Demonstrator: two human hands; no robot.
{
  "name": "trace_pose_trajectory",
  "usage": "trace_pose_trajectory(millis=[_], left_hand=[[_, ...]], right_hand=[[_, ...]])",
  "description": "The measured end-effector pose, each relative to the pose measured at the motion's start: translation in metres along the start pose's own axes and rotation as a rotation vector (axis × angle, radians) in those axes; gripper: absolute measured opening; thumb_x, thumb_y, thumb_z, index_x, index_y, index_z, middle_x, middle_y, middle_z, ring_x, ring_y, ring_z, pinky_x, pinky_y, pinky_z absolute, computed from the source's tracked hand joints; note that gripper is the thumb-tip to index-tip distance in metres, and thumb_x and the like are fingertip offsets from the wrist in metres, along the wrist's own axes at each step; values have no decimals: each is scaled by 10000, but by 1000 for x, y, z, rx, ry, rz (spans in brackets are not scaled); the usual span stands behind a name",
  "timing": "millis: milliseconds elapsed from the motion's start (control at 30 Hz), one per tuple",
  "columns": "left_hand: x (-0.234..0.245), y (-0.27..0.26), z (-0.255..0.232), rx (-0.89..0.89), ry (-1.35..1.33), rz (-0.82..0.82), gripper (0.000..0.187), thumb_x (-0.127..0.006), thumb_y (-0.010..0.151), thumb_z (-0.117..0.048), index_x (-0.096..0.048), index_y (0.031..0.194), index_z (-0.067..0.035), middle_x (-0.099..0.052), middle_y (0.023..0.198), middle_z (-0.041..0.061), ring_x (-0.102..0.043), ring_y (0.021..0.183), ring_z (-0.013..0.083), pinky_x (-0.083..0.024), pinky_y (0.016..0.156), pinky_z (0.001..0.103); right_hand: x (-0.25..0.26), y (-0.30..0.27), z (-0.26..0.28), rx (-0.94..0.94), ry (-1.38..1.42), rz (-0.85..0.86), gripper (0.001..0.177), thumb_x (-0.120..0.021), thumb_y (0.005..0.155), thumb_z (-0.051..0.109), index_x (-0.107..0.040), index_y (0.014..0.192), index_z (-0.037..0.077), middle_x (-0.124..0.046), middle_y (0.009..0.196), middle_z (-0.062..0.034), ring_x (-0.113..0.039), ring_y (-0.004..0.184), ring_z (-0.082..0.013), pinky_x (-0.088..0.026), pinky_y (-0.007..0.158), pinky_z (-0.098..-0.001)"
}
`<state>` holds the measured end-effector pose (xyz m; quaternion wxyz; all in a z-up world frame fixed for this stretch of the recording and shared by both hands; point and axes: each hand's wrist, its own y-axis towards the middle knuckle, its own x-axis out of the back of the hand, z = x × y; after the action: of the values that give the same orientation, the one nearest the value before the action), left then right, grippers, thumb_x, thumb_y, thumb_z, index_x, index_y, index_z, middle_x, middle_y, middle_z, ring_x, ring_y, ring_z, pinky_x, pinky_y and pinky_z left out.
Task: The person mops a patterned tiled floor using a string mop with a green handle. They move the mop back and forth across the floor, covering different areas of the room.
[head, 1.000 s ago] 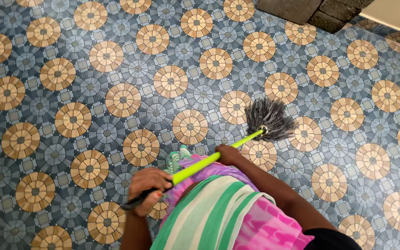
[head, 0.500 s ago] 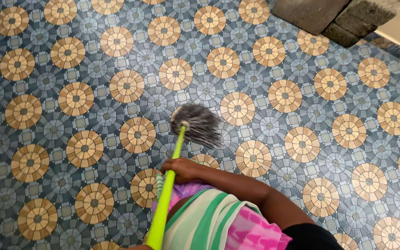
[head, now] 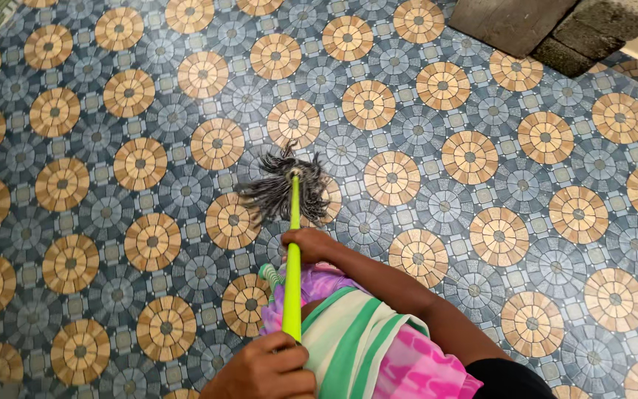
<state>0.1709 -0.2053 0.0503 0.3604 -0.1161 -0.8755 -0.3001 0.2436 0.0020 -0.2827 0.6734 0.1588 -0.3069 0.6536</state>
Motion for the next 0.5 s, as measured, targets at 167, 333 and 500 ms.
trace_pose_trajectory(millis=[167, 333, 500], left_hand=[[28, 19, 59, 26, -63, 8, 338, -788, 890, -319, -538, 767, -128, -614, 840, -5, -673, 964, 213, -524, 879, 407], [22, 28, 142, 13, -212, 55, 245, -784, 853, -273, -601, 821, -114, -668, 884, 4, -693, 1064, 244, -504, 914, 420], [10, 25, 211, 49, -456, 103, 256, -795, 845, -275, -593, 780, -131, -701, 906, -14, -710, 1059, 231, -494, 924, 412]], right_hand=[[47, 3, -66, -343, -114, -92, 291, -766, 803, 324, -650, 1047, 213, -726, 1049, -76, -696, 972, -370, -542, 765, -509], [69, -24, -136, -705, -18, -291, 252, -729, 851, 299, -632, 1079, 252, -714, 1094, -79, -689, 1023, -344, -536, 822, -464], [71, -64, -167, -708, -8, -503, 286, -742, 824, 178, -589, 1064, 160, -657, 1129, -95, -656, 1063, -355, -526, 878, -442]])
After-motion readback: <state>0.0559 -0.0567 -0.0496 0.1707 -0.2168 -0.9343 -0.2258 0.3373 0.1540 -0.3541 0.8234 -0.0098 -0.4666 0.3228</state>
